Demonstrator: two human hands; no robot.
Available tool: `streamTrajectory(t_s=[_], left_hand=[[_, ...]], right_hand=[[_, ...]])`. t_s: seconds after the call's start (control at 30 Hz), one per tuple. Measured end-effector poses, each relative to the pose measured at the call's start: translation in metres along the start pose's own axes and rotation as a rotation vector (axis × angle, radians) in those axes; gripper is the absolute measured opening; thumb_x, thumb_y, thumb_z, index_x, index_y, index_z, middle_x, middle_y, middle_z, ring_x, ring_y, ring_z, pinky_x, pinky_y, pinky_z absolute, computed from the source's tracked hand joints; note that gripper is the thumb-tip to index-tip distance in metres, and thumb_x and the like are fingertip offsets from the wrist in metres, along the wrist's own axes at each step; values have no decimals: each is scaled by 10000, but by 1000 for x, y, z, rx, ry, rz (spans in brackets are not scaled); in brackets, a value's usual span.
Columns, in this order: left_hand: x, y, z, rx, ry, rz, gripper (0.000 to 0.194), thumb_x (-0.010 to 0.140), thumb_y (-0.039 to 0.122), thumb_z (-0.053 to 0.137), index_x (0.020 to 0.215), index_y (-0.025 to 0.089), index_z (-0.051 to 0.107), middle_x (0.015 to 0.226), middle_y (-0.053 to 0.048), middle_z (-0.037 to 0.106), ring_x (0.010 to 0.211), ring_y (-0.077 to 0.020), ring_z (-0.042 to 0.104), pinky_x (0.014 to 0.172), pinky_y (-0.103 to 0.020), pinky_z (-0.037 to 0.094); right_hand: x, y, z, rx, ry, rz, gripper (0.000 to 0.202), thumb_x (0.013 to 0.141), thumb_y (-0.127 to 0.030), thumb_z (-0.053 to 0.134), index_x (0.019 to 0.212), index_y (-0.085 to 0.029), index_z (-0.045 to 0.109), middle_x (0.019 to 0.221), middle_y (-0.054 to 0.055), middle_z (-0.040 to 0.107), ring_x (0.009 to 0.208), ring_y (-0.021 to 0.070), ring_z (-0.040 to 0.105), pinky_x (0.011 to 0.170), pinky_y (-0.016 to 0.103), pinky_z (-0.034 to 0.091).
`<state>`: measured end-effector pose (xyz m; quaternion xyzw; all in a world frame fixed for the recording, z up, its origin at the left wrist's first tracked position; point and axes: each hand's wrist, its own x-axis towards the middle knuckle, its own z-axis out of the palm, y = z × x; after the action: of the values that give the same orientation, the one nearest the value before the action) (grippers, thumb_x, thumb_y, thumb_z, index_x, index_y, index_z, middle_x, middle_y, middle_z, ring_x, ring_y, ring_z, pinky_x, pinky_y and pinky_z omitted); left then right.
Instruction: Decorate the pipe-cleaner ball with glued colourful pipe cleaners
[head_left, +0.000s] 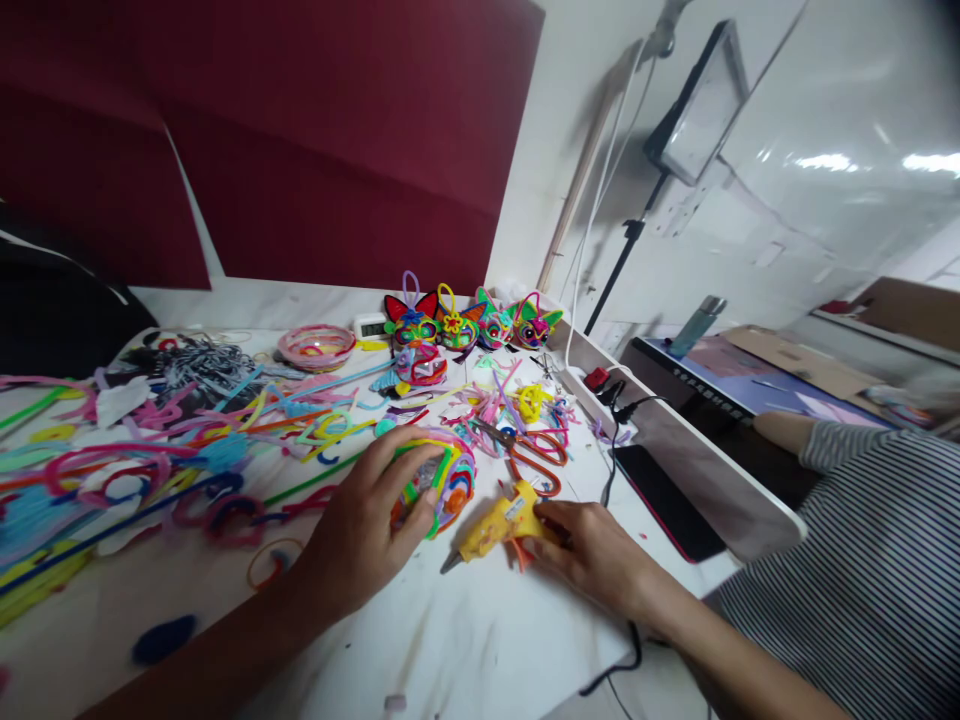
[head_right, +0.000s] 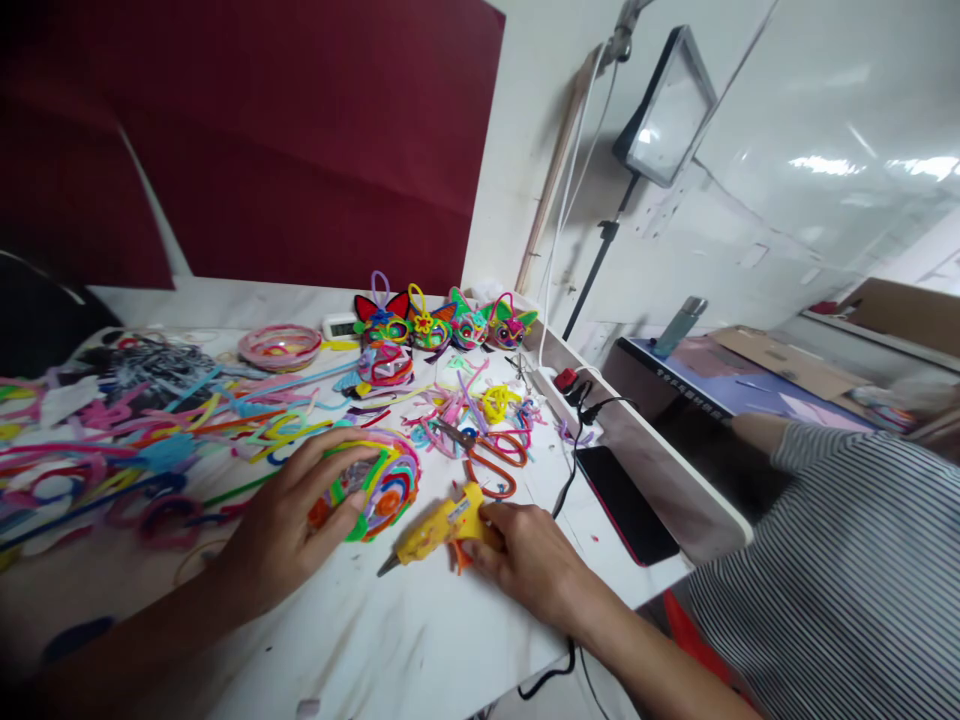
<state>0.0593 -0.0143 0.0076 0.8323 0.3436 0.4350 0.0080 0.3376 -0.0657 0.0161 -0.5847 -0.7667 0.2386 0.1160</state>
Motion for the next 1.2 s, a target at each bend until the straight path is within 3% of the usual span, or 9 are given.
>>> streamTrajectory(t_s=[0.1,0.23,0.33,0.43,0.87,1.2], left_hand=[[1,0,0,-6,2,0,294,975,149,499,1254,202,576,1279,-90,608,1230,-237,593,1079,-357,490],[-1,-1,1,24,-5,15,295,982,160,491,1265,190,566,1287,-100,594,1244,-244,579,1082,-370,485],[-1,-2,1,30,-9,7,301,988,167,483,1278,193,558,1305,-103,589,1259,-252,574,1093,-387,482],[0,-1,1,13,-3,14,296,985,164,490,1270,203,560,1291,-96,599,1235,-245,591,1081,-376,499],[3,1,0,-12,23,17,299,971,149,498,1248,214,589,1262,-87,618,1217,-234,608,1081,-361,509],[1,-3,1,-48,17,-13,330,960,181,550,1287,217,561,1279,-82,659,1241,-230,618,1093,-365,514]], right_hand=[[3,-7,-2,-203,180,-133,245,996,-314,544,1103,-163,702,980,119,711,822,216,686,738,337,545],[15,-31,-3,-76,365,-456,298,992,-172,517,1264,-150,637,1171,158,676,1058,243,669,915,386,578],[30,-49,0,-41,416,-597,400,969,-94,501,1362,-148,556,1183,151,639,1064,241,619,909,392,574],[42,-57,4,-66,425,-628,473,928,-67,520,1394,-152,523,1190,153,611,1046,252,594,883,401,571],[51,-55,15,-319,506,-618,353,991,-149,518,1339,-139,578,1149,153,650,971,266,579,771,392,470],[54,-55,7,-530,547,-662,273,1016,-178,512,1256,-126,630,1044,128,662,883,250,548,730,386,370]])
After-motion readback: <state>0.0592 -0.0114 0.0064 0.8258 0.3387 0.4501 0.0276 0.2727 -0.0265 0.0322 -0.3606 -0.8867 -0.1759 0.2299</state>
